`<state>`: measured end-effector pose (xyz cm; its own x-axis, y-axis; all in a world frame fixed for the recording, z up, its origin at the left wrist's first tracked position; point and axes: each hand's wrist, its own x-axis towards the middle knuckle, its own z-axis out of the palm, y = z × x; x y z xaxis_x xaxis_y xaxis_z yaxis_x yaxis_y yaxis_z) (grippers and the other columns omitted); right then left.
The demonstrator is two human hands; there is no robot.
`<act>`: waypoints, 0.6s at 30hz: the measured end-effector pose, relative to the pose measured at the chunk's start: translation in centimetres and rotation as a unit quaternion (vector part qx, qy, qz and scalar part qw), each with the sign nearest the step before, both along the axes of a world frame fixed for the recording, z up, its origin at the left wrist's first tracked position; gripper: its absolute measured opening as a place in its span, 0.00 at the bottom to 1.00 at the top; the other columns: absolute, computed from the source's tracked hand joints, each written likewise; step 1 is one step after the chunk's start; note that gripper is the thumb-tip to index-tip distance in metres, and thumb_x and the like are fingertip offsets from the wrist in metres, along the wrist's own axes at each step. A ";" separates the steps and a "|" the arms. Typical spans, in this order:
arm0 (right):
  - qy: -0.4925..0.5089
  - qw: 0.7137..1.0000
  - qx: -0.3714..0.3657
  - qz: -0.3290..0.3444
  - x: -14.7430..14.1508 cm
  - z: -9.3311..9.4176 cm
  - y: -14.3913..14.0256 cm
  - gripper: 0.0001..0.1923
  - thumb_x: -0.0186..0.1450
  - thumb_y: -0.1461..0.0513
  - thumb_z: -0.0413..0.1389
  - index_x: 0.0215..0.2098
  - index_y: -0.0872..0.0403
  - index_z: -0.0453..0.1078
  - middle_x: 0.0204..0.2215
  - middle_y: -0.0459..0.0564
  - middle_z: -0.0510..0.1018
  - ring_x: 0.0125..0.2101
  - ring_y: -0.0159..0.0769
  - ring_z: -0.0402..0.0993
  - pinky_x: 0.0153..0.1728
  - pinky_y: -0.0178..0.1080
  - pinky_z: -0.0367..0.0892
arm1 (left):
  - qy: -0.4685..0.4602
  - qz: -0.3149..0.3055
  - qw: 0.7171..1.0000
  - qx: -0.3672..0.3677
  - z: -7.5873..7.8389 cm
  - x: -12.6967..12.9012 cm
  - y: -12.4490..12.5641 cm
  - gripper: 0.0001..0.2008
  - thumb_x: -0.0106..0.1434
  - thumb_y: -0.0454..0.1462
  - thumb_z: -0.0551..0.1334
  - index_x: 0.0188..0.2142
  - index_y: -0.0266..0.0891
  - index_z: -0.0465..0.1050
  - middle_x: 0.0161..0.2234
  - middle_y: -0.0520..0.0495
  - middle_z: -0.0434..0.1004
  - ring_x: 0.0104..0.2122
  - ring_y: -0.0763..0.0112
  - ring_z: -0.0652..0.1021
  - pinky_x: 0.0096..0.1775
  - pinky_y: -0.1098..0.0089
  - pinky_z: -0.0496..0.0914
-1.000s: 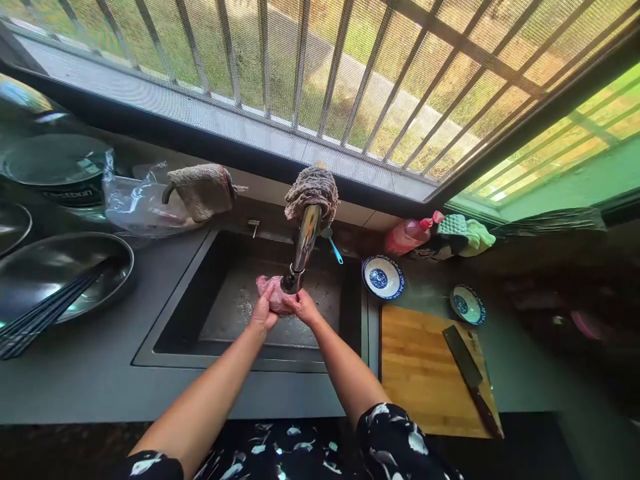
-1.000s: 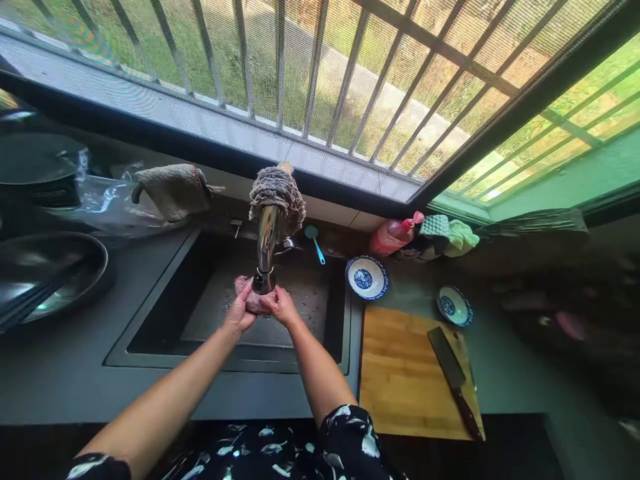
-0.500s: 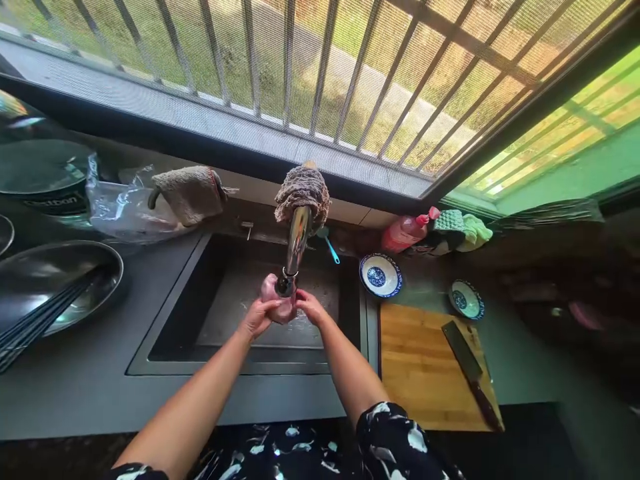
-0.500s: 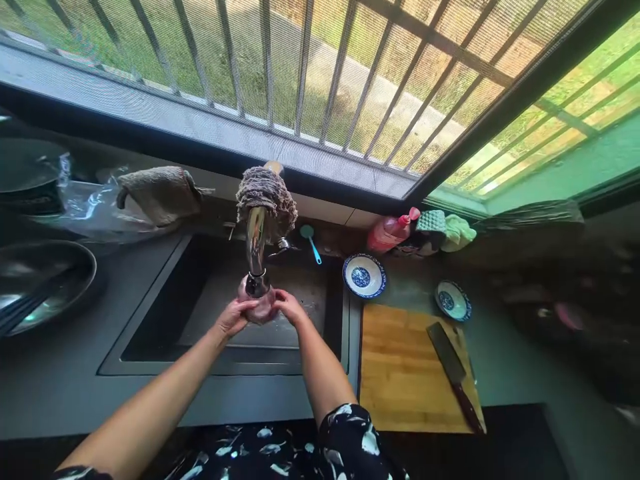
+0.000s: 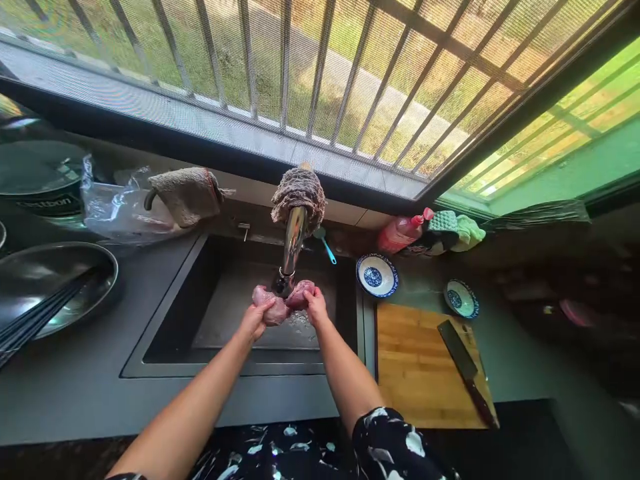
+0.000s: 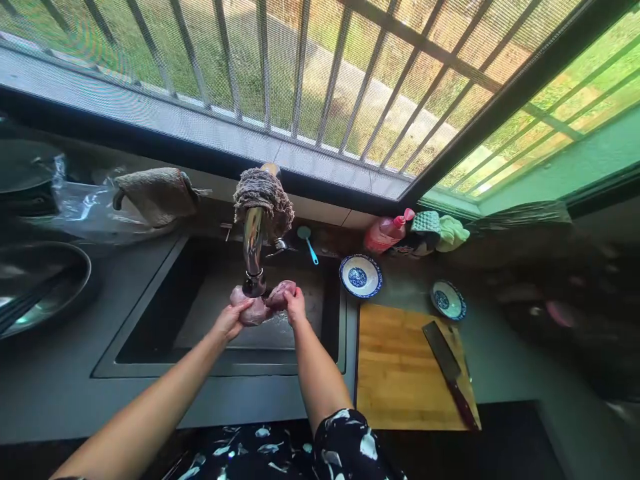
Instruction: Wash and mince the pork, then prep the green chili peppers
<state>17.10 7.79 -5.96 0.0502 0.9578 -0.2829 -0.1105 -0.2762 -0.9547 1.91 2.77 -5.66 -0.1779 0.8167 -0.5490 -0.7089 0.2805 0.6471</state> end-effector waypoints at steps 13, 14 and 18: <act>-0.227 0.969 0.085 0.043 3.5 1.8 -0.3 0.08 0.51 0.63 0.51 0.31 0.53 0.65 0.26 0.42 0.72 0.29 0.33 0.66 0.34 0.34 0.62 | 0.092 -0.032 0.995 0.036 0.3 2.2 1.2 0.24 0.33 0.34 0.74 0.33 0.33 0.73 0.28 0.46 0.78 0.28 0.66 0.77 0.34 0.68 0.71; -0.252 0.961 0.097 0.063 3.5 2.4 0.0 0.09 0.52 0.64 0.51 0.32 0.52 0.66 0.27 0.42 0.72 0.29 0.33 0.67 0.34 0.34 0.61 | 0.094 -0.044 0.994 0.046 1.0 2.4 1.3 0.23 0.32 0.33 0.74 0.31 0.33 0.74 0.27 0.46 0.78 0.28 0.65 0.77 0.35 0.67 0.71; -0.322 0.922 0.157 0.147 3.3 5.3 2.3 0.09 0.54 0.65 0.51 0.34 0.50 0.68 0.27 0.42 0.73 0.29 0.33 0.66 0.32 0.33 0.60 | 0.094 -0.093 0.989 0.066 3.7 2.8 1.3 0.22 0.31 0.32 0.74 0.30 0.33 0.75 0.26 0.45 0.78 0.29 0.61 0.78 0.38 0.63 0.72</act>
<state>20.42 10.08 -0.69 -0.1639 0.9864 0.0094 0.5432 0.0982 -0.8339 4.69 4.11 -1.94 -0.1070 0.9072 -0.4068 -0.5174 0.2986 0.8019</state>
